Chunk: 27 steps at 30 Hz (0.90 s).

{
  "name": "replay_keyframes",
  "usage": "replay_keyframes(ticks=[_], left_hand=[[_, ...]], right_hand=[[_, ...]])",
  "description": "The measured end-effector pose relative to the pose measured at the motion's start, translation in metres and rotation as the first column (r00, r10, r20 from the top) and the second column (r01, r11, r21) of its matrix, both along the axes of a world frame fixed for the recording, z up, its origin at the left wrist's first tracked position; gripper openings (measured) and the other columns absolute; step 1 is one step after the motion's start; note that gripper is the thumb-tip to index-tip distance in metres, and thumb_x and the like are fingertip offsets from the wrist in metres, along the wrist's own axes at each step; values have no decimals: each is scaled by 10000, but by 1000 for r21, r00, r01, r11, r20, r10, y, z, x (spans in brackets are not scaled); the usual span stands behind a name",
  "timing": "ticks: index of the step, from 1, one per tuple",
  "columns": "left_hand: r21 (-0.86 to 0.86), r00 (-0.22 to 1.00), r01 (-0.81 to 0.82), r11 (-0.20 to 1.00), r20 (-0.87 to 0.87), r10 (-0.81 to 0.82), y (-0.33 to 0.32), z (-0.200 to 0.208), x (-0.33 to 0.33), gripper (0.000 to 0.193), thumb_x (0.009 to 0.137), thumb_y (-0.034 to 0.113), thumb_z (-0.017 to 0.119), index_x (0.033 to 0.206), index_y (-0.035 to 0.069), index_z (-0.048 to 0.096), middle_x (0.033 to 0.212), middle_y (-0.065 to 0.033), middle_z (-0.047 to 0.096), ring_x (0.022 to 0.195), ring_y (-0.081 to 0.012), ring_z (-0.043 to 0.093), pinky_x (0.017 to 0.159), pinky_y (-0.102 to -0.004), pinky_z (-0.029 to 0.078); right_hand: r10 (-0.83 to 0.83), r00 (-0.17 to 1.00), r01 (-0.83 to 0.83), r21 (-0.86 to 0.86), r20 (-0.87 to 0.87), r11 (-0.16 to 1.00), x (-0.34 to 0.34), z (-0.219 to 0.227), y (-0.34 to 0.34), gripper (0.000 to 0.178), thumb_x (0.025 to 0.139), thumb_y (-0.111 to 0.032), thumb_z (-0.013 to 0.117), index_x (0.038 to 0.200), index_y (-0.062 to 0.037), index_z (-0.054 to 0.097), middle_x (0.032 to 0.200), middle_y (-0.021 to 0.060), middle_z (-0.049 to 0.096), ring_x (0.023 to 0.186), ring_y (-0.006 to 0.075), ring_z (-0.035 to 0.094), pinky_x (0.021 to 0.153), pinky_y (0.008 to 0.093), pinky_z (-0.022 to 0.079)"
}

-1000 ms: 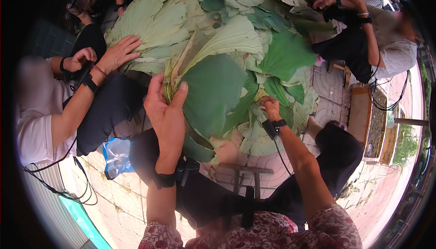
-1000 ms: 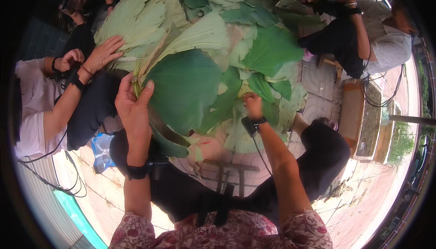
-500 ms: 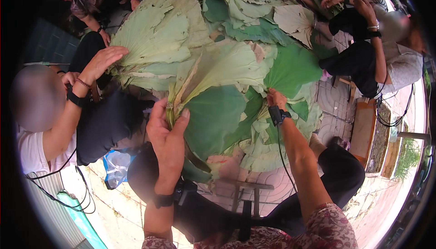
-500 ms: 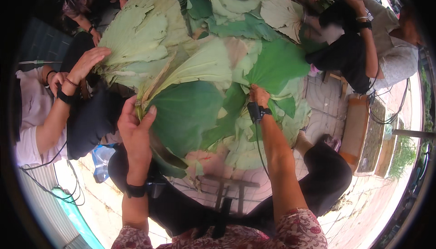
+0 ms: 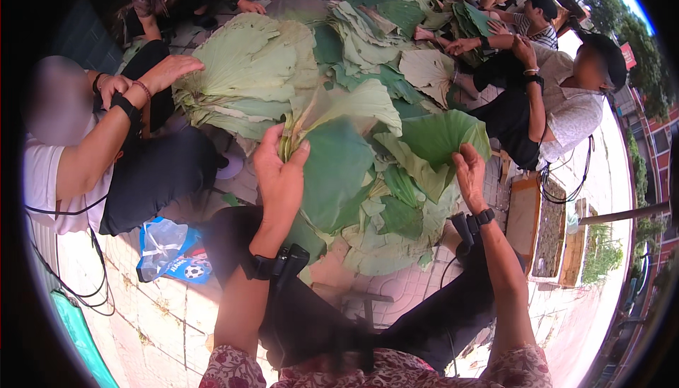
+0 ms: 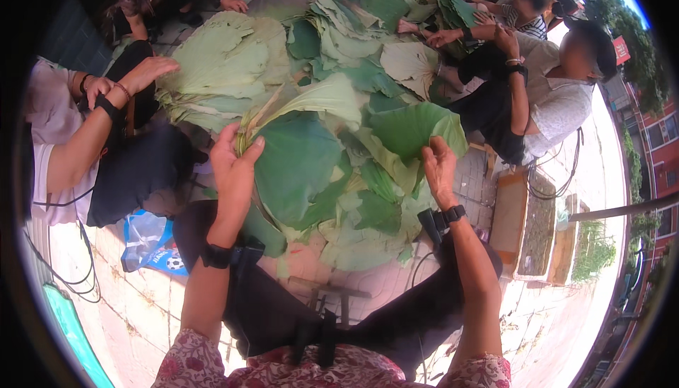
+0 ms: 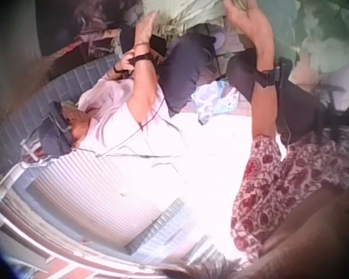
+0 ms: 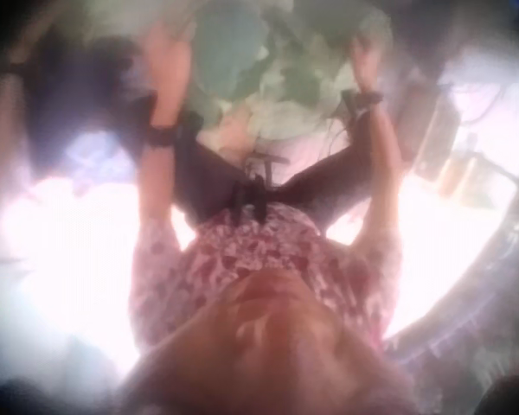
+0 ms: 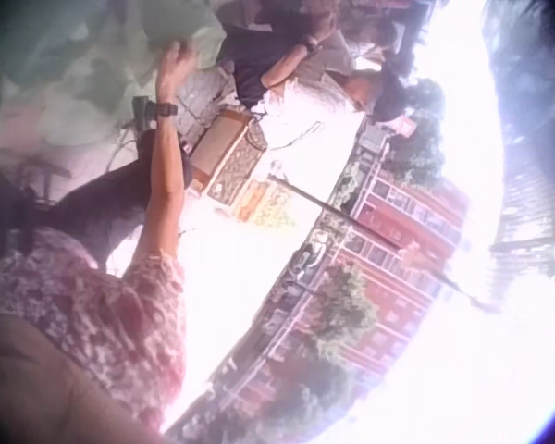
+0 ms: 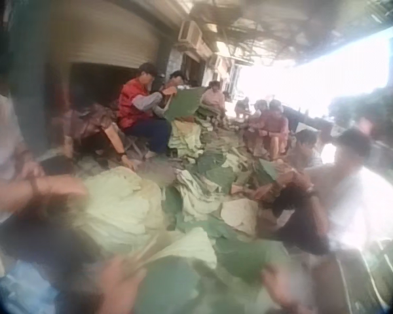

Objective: The person sits on the ground and sorts large green leaves by hand, separating them into piles. They repeatedly pick up leaves, inspect them, and place them into stacks while other people work alongside them.

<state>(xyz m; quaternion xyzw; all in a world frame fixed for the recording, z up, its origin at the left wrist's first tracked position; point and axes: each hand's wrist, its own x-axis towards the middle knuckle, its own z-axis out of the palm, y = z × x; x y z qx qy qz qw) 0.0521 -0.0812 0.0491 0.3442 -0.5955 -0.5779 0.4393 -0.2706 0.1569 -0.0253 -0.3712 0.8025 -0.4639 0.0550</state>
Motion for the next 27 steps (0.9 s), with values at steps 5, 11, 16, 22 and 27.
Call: replay_keyframes(ticks=[5,11,16,22,27], left_hand=[[-15,997,-41,999,-68,40,3,13,-8,321,846,-16,651,1144,-75,548,986,-88,639,879,-123,564,809,-269,452],[-167,979,-201,965,10,205,8,17,-9,332,842,-8,647,1155,-64,549,966,-106,650,868,-160,585,818,-302,460],[-313,976,-198,929,28,217,19,19,-14,352,835,3,630,1171,-57,544,958,-117,643,877,-206,590,832,-317,456],[-467,948,74,881,307,83,40,6,-27,404,808,-15,600,1203,-25,519,982,-232,646,923,-405,630,814,-424,475],[-378,887,321,868,441,-136,55,-6,-44,372,797,-6,636,1158,-5,548,948,-246,649,908,-412,636,754,-422,488]], right_hand=[[116,968,-25,375,-222,927,9,81,8,158,857,-100,596,990,-17,610,894,178,648,808,327,641,705,365,487],[202,738,63,364,-644,929,33,60,20,258,769,-1,570,1005,-87,625,983,125,604,933,349,612,744,433,506],[430,673,-187,424,-602,886,73,41,0,320,711,11,570,1016,-67,627,1060,126,577,969,309,573,775,407,492],[608,530,-510,351,-591,786,124,62,-40,377,749,-12,589,1125,-21,607,1134,132,578,1002,299,573,852,385,477],[479,654,-489,156,-585,858,126,74,-50,383,798,-18,593,1180,-25,569,1127,151,598,974,318,602,844,396,498]])
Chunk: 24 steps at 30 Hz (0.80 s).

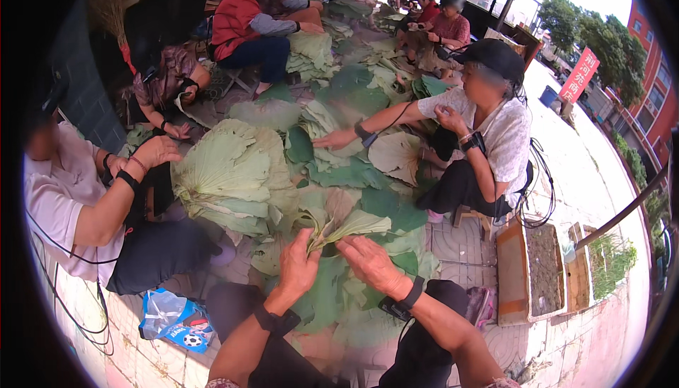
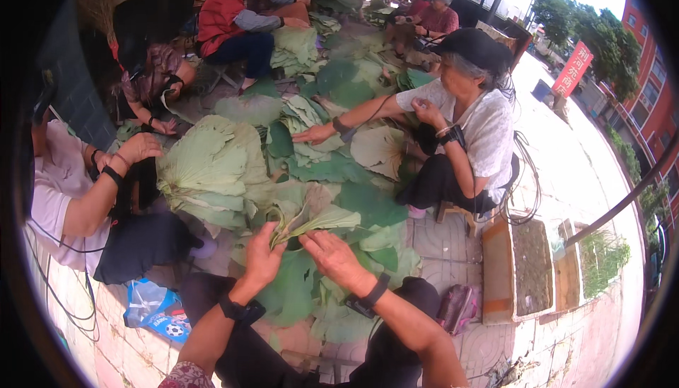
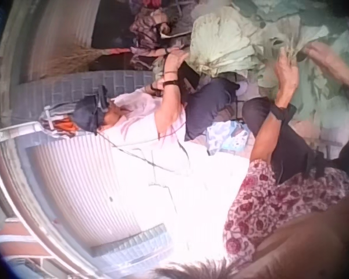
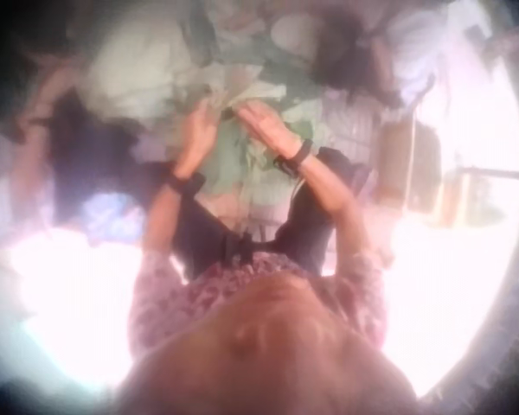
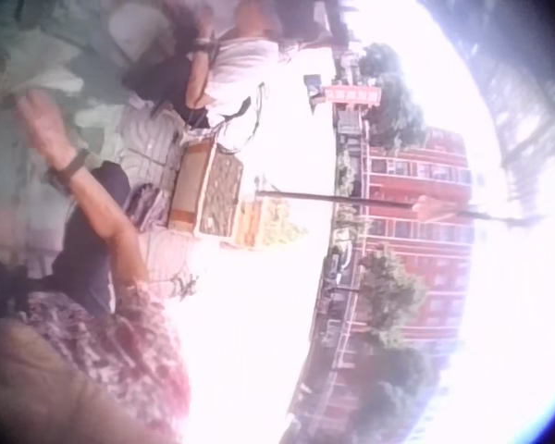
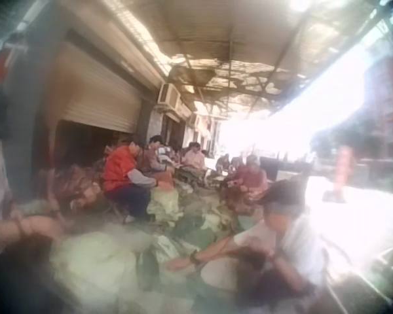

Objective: The person sits on the ground and sorts large green leaves by hand, separating them into piles. They repeatedly pick up leaves, inspect them, and place them into stacks while other people work alongside them.

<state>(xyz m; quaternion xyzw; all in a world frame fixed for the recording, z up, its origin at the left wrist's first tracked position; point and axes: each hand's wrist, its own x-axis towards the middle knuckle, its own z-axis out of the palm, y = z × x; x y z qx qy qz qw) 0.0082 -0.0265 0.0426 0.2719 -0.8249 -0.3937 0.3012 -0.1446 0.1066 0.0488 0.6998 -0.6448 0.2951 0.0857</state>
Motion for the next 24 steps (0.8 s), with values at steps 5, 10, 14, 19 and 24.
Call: replay_keyframes(ticks=[5,10,14,19,24], left_hand=[[205,994,106,973,-39,-100,-12,-5,4,410,821,88,681,1195,-9,543,1020,-205,655,955,-325,643,838,-398,473],[411,973,226,883,-56,-223,-10,16,7,501,805,145,753,1223,-16,528,1143,-153,618,1056,-254,574,920,-327,441],[87,956,266,960,105,-274,7,34,15,669,752,161,792,1311,13,456,1143,-197,613,1077,-342,589,910,-383,459],[-41,988,139,989,76,-135,20,-7,1,643,736,70,757,1310,32,471,1099,-242,625,1032,-415,607,877,-422,478],[-28,995,-29,999,-96,27,2,-9,10,531,751,-29,681,1248,-21,497,1026,-202,667,956,-340,651,852,-385,488]], right_hand=[[-36,996,46,-120,81,992,5,4,-14,353,777,20,666,1116,-18,575,1068,143,610,917,320,619,779,390,525],[-76,992,93,-168,101,981,1,6,-15,333,818,-18,645,1143,-20,575,1093,143,605,926,314,619,776,386,522],[-100,988,124,-223,116,967,1,3,-11,346,815,-31,658,1149,-23,569,1087,140,603,917,313,618,764,377,523],[-128,976,164,-211,173,964,0,0,-1,412,798,-35,688,1181,-12,539,1094,152,599,950,342,609,780,390,523],[-232,948,273,-181,220,945,4,19,19,420,822,-61,665,1209,-18,506,1130,161,566,1006,353,581,800,412,514]])
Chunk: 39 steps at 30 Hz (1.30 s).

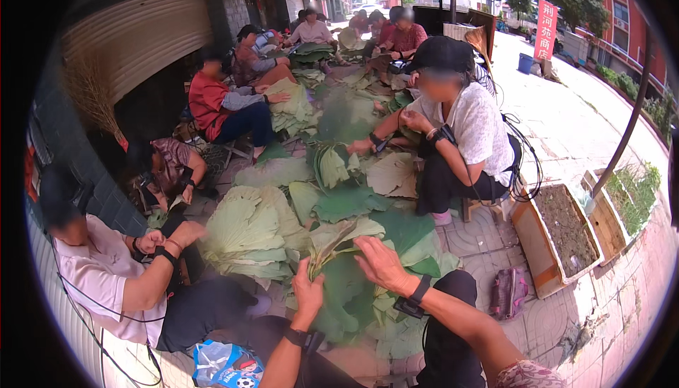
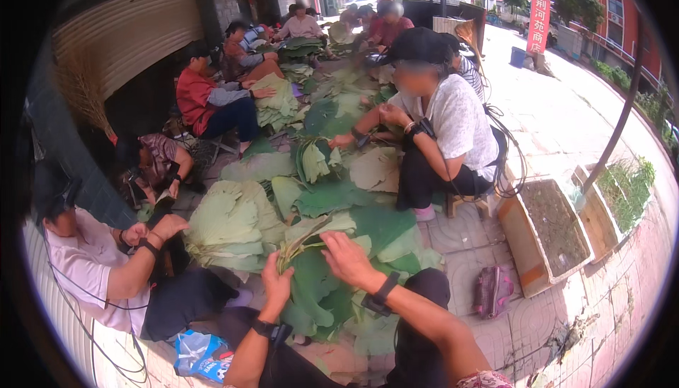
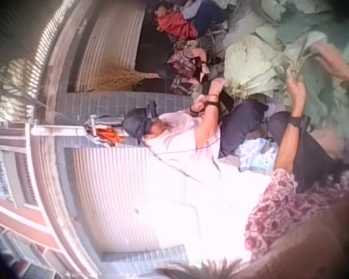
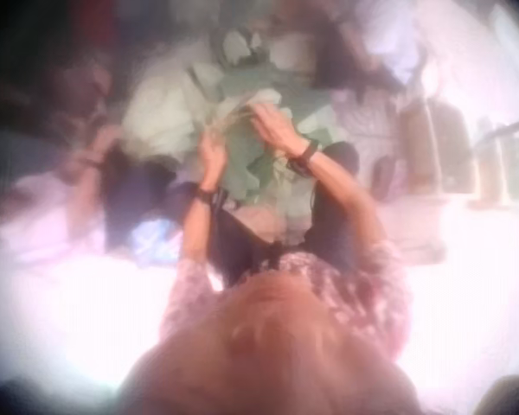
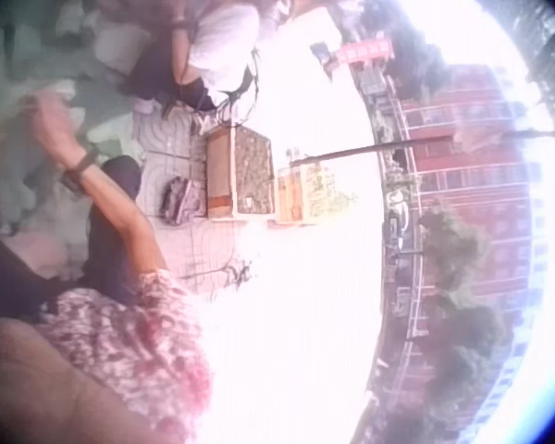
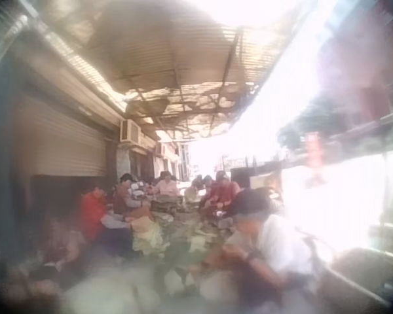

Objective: The person sits on the ground and sorts large green leaves by hand, separating them into piles. They repeatedly pick up leaves, inspect them, and place them into stacks while other people work alongside them.

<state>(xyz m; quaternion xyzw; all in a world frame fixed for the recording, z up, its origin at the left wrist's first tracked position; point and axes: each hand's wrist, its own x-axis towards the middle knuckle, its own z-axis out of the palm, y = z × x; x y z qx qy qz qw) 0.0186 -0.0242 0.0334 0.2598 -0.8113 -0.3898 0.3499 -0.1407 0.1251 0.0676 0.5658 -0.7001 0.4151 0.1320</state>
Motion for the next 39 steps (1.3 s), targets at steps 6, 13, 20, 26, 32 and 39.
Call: replay_keyframes(ticks=[6,13,20,26,32,39], left_hand=[[335,943,-207,919,-182,278,-75,30,44,455,780,-85,639,1213,-68,501,1050,-140,659,929,-200,621,837,-314,471],[193,795,-473,860,-327,511,-137,11,77,369,812,22,685,1110,-139,540,1003,-180,632,838,-227,584,800,-321,481],[502,856,-319,804,-212,472,-104,-14,64,321,856,72,653,1110,-114,593,1038,-191,650,797,-240,627,744,-385,546],[438,915,-269,858,-163,370,-66,-5,30,305,871,81,641,1103,-113,598,1033,-185,653,804,-241,631,753,-390,552],[403,944,-231,885,-125,304,-48,-4,8,292,885,89,629,1096,-111,603,1028,-179,655,812,-243,634,761,-394,558],[413,961,-183,892,-118,252,-28,-9,-9,279,903,99,615,1087,-110,609,1023,-173,658,820,-244,639,771,-400,564]], right_hand=[[-162,972,147,96,172,985,-14,-24,45,325,839,-81,617,1146,-32,521,1061,173,575,954,374,587,771,456,497],[-286,930,234,226,232,946,-36,-66,21,290,818,-96,610,1062,-16,476,965,213,568,883,426,587,718,499,476],[-253,939,133,432,234,892,-44,-98,50,363,691,-16,632,1040,31,544,934,206,604,919,399,612,779,487,480],[-299,941,225,369,158,902,-46,-117,66,353,647,-70,652,982,4,569,862,172,609,847,362,608,730,451,459],[-282,931,182,375,230,909,-46,-119,78,160,576,-115,688,688,-56,590,785,141,598,835,335,599,742,428,441],[-324,941,268,364,102,892,-54,-122,103,196,548,-125,733,701,-31,654,712,141,623,785,345,639,716,431,480]])
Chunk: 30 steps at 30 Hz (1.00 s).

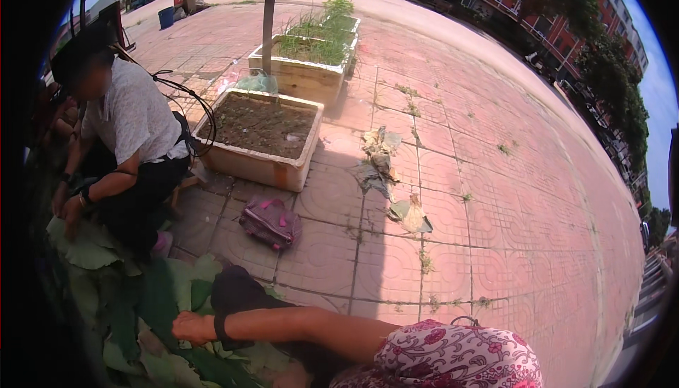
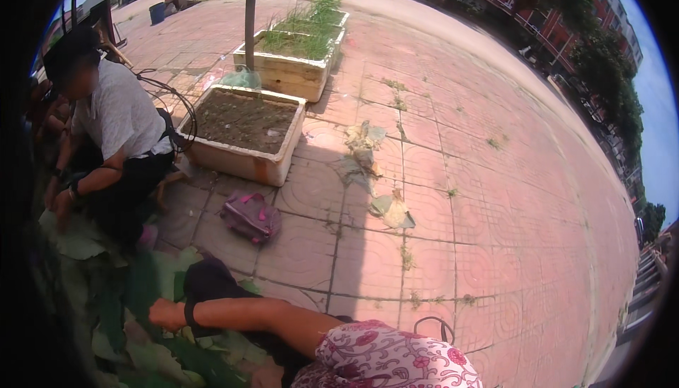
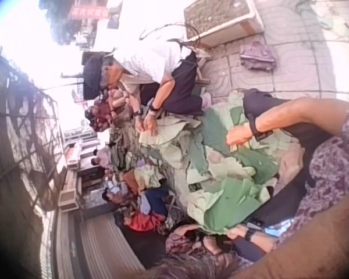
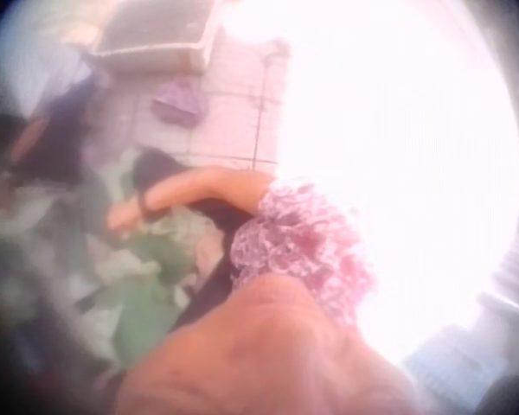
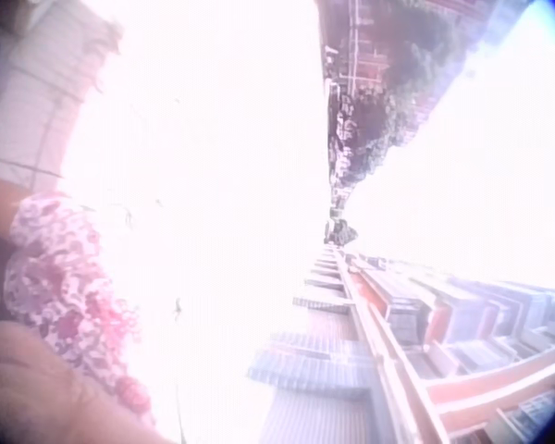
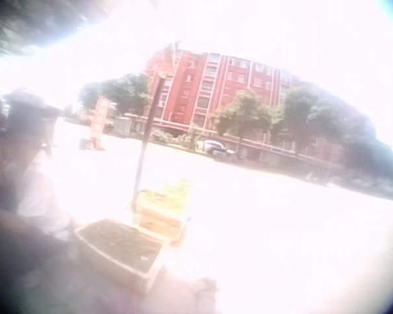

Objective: The person sits on the ground and sorts large green leaves by hand, separating them into piles. They repeatedly pick up leaves, inspect them, and place them into stacks while other people work alongside them.

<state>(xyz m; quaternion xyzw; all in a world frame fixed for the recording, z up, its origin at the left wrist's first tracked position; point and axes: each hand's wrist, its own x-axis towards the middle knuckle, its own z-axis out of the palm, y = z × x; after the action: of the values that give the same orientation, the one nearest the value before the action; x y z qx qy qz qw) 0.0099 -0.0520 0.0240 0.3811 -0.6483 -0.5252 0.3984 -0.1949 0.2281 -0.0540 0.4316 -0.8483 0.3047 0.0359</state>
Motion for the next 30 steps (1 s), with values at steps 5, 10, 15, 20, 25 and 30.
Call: replay_keyframes(ticks=[5,10,15,20,25,30], left_hand=[[17,995,-90,996,-43,91,-36,1,30,272,915,106,605,1081,-109,614,1019,-168,660,826,-245,642,779,-404,569],[113,972,-93,989,-205,115,-122,-7,109,267,927,113,595,1075,-108,618,1015,-163,662,832,-246,645,786,-408,574],[139,904,-322,936,-249,348,-106,-14,118,279,935,152,604,1101,-72,620,989,-135,654,835,-227,640,737,-355,529],[216,855,-304,928,-368,366,-96,-6,144,142,904,87,649,999,-16,624,925,-85,659,776,-195,631,682,-343,522],[255,837,-328,910,-367,405,-76,5,134,118,917,59,623,1011,-11,620,925,-83,659,768,-194,638,672,-328,523],[257,825,-365,895,-355,439,-72,9,131,208,911,50,622,1104,-28,620,944,-83,662,784,-189,637,685,-317,521]], right_hand=[[24,999,-25,37,25,999,-1,15,10,198,575,-102,742,744,-17,680,757,161,647,849,359,655,715,441,507],[118,992,-121,78,48,990,3,29,-2,207,650,-65,684,841,-9,624,836,172,648,858,377,644,738,466,493],[174,984,-177,110,31,978,0,37,2,145,751,-87,596,863,2,615,832,234,653,845,418,652,712,493,510],[211,976,-217,257,49,942,17,47,-16,107,724,-69,618,795,10,633,769,216,653,782,406,654,675,497,520],[266,963,-267,271,38,925,13,44,-18,91,738,-61,608,782,13,637,783,230,660,766,416,657,657,492,526],[288,957,-285,320,38,904,16,35,-27,97,747,-76,601,786,8,631,778,242,654,754,422,656,657,493,526]])
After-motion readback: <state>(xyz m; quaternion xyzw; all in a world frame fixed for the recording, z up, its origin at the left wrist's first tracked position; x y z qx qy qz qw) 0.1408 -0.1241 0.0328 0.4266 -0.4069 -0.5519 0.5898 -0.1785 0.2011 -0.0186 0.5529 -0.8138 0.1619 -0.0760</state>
